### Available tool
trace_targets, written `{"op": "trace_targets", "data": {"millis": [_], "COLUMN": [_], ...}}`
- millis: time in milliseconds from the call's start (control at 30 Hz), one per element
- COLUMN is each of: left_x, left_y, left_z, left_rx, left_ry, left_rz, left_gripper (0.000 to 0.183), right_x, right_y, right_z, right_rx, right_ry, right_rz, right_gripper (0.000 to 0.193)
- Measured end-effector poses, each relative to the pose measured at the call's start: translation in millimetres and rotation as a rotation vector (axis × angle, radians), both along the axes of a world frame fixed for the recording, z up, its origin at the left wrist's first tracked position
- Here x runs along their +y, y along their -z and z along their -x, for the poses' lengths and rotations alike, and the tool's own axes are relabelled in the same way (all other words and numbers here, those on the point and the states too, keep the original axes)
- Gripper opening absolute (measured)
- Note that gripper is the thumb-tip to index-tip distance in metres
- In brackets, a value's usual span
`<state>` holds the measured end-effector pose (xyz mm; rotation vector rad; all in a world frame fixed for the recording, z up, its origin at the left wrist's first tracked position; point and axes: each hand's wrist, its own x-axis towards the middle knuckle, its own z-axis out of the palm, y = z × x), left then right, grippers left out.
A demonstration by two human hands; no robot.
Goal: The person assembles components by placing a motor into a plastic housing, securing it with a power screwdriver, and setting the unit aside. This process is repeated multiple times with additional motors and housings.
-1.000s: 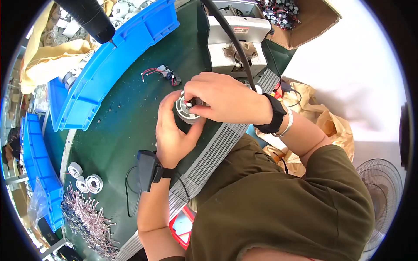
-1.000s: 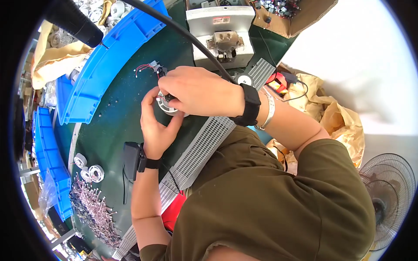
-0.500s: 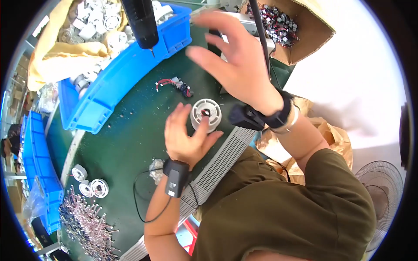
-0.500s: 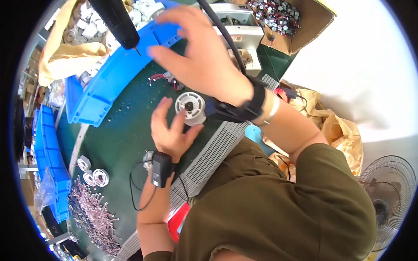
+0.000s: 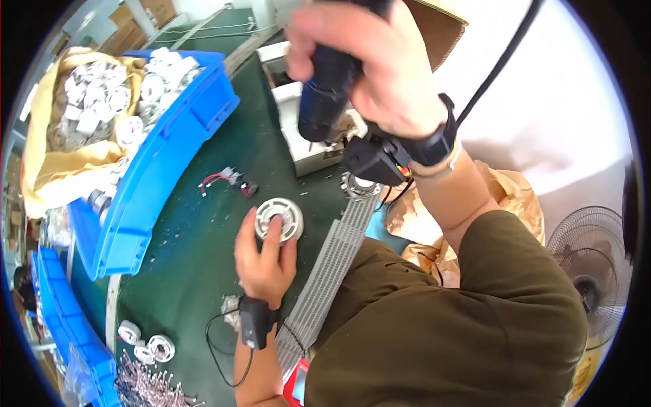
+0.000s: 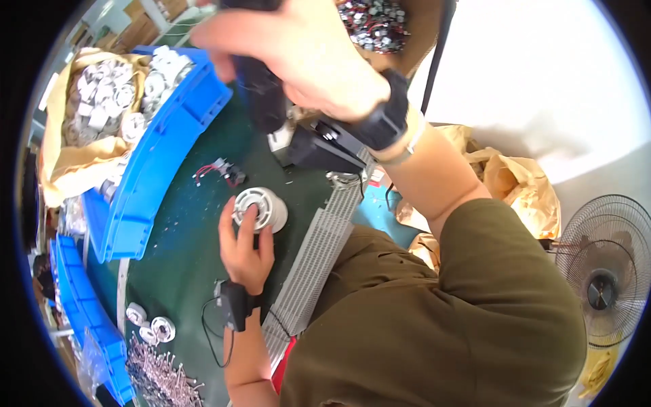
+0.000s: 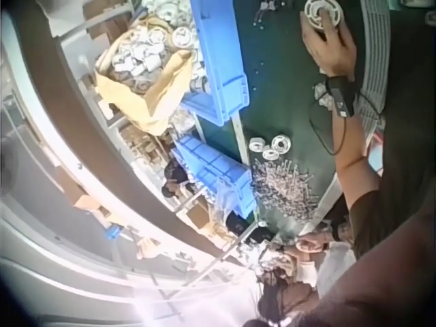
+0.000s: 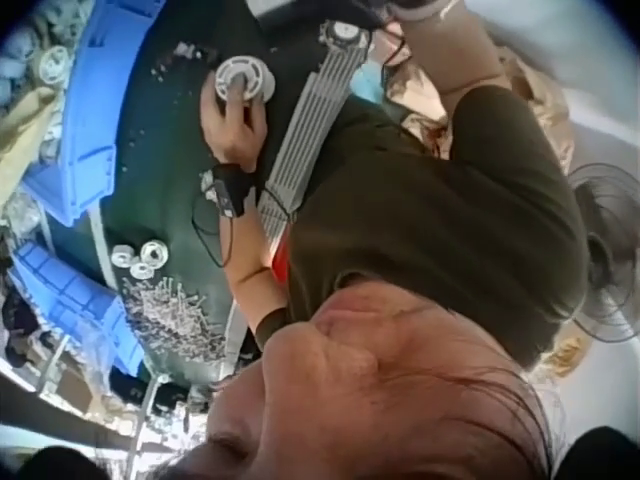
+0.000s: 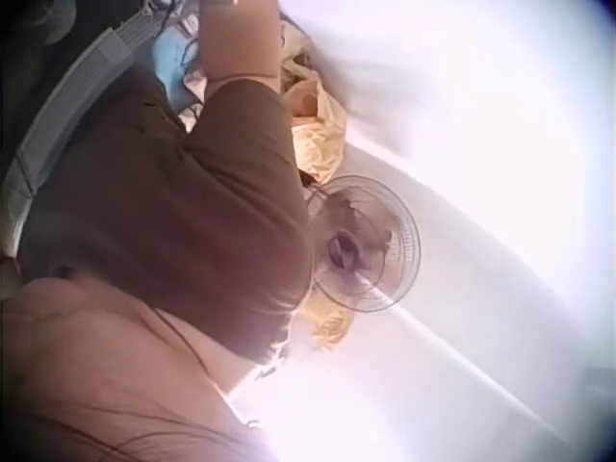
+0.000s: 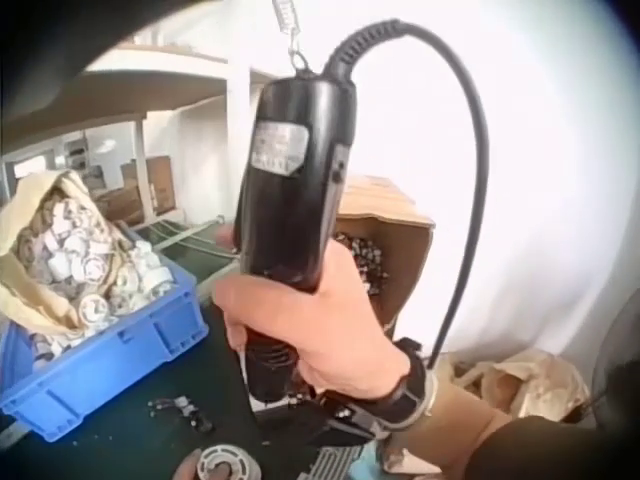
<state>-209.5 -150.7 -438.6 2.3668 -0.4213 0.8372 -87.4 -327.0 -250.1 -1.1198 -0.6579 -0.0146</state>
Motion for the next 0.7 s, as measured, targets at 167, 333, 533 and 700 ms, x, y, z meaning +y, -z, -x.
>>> {"op": "trace_targets", "data": {"millis": [167, 333, 533, 700], "left_x": [1, 2, 2, 2], "left_y": [-2, -1, -1, -1], "left_z": [-1, 1, 2, 2], "left_rx": [0.003, 0.037, 0.037, 0.037], "left_ry": [0.018, 0.022, 0.02, 0.024], "left_rz": [-0.023, -0.039, -0.03, -0.02], "left_gripper": [0.04, 0.041, 0.041, 0.041], "right_x": [-34, -41, -42, -36], "right_y": [40, 53, 60, 59], "right_z": [-11, -22, -37, -13], "right_rx": [-0.029, -0.439, -0.449, -0.057], "right_ry": [0.207, 0.252, 0.306, 0.262], "right_rz": [0.082, 0.142, 0.192, 0.099], "right_gripper": [0.037, 0.038, 0.038, 0.038]}}
